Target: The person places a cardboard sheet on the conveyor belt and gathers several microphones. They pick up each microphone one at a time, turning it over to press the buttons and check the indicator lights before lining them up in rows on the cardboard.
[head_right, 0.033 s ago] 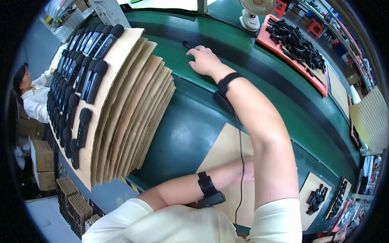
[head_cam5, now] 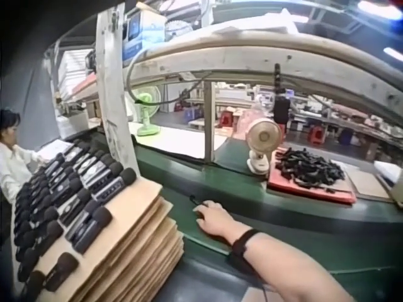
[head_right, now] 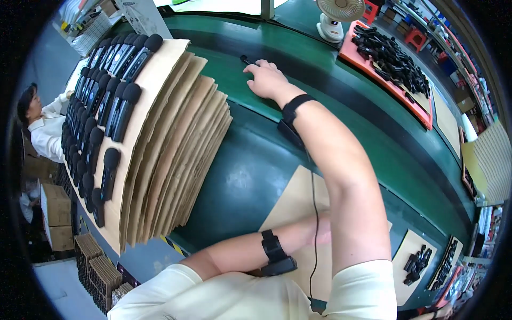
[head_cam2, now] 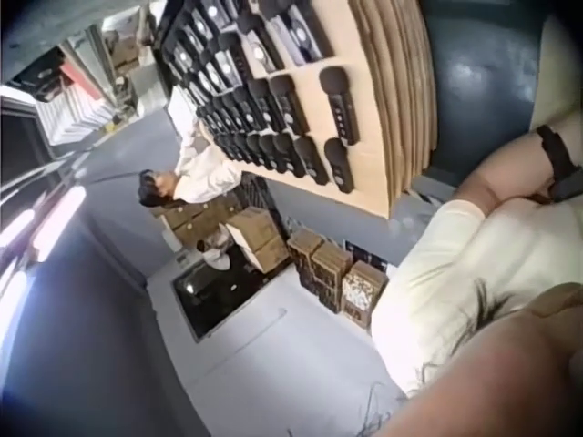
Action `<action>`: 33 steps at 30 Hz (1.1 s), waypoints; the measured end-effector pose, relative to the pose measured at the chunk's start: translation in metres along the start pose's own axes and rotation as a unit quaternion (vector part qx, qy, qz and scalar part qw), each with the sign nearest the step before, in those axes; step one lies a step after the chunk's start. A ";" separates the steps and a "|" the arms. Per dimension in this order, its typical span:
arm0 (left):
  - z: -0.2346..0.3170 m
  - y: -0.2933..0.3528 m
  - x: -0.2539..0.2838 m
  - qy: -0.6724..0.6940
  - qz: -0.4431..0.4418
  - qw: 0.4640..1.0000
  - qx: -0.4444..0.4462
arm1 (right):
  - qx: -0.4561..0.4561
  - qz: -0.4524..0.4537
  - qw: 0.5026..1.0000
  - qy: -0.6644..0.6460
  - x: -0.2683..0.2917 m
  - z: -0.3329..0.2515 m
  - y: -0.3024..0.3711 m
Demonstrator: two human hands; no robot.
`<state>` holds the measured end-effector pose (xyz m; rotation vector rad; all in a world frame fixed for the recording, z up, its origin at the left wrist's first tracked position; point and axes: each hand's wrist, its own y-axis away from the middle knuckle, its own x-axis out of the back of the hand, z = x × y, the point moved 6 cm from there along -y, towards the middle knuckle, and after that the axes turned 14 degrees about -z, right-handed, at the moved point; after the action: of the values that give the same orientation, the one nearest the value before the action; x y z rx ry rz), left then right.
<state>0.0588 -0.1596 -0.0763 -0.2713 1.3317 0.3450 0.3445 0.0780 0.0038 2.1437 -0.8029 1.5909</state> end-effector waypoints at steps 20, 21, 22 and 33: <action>0.007 0.007 -0.004 -0.020 -0.108 0.988 -0.108 | 0.038 0.096 0.729 -0.676 0.073 -0.094 0.246; 0.006 0.000 -0.006 0.002 -0.135 0.986 -0.096 | -0.016 0.139 0.711 -0.689 0.065 -0.083 0.284; 0.006 0.000 -0.012 -0.016 -0.135 0.986 -0.093 | -0.024 0.195 0.669 -0.717 0.060 -0.081 0.327; 0.009 0.013 -0.004 -0.097 0.023 0.990 -0.103 | -0.095 0.390 0.561 -0.724 0.002 -0.061 0.481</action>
<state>0.0606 -0.1446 -0.0701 -0.3716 1.1118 0.5361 -0.0026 -0.2604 -0.0010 2.6601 -2.3990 -0.7215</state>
